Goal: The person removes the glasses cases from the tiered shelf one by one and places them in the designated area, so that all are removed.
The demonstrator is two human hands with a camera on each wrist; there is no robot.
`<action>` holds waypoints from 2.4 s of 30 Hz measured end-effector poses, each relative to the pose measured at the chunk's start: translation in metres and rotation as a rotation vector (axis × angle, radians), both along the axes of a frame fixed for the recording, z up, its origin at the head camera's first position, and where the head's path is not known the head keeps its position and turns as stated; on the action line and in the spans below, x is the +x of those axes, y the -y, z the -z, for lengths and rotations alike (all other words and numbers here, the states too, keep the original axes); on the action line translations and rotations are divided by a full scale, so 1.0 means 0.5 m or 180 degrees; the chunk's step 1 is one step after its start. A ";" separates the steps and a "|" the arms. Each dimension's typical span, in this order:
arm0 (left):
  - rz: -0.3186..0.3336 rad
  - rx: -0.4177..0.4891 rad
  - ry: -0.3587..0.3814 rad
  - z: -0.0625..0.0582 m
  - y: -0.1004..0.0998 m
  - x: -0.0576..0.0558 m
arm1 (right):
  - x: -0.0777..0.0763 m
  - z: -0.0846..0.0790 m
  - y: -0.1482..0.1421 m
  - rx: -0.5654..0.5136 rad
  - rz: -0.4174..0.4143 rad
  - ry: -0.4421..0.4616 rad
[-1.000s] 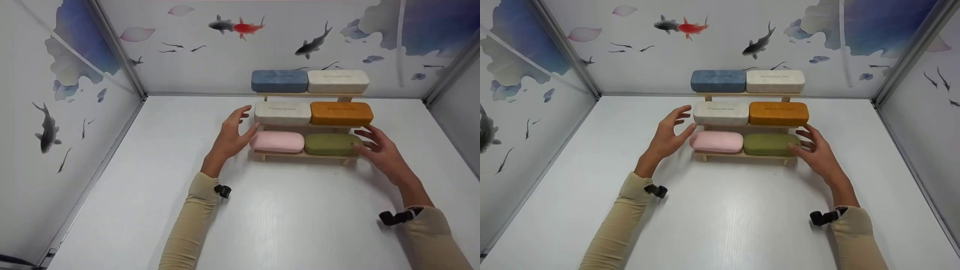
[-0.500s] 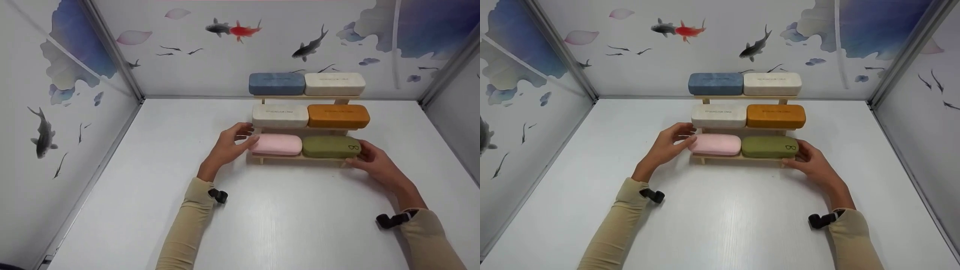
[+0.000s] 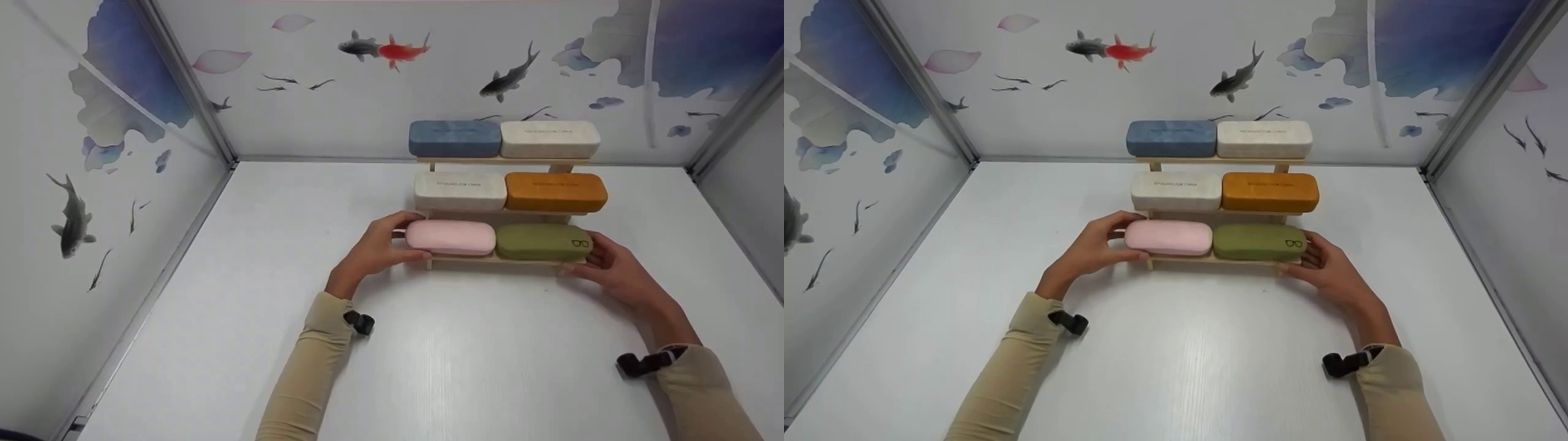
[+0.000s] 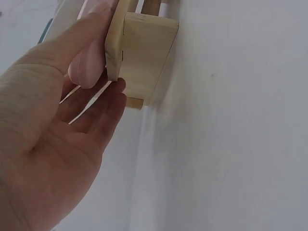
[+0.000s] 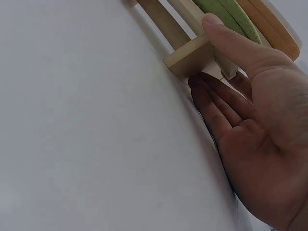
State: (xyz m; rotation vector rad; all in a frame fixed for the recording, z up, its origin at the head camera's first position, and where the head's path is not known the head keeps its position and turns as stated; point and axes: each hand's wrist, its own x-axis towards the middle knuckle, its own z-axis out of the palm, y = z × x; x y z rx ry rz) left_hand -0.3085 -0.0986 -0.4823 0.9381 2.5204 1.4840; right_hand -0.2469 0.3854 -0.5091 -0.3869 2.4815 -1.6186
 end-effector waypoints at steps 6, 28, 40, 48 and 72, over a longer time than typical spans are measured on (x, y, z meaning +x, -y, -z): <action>-0.0007 0.0040 -0.0070 0.000 -0.002 -0.003 | -0.002 0.002 -0.002 -0.0034 -0.0030 -0.0050; -0.0149 0.0051 0.0001 -0.001 0.025 -0.006 | 0.007 -0.001 0.003 0.0097 0.0055 0.0019; -0.0134 0.0373 0.0215 -0.005 0.073 -0.017 | 0.008 -0.004 0.004 0.0227 0.0105 0.0020; -0.0149 0.0521 0.0329 -0.008 0.112 -0.020 | 0.007 -0.001 0.005 0.0315 0.0098 -0.0039; -0.0700 0.0882 0.0536 0.017 0.212 -0.026 | 0.004 -0.002 0.006 0.0311 0.0149 0.0050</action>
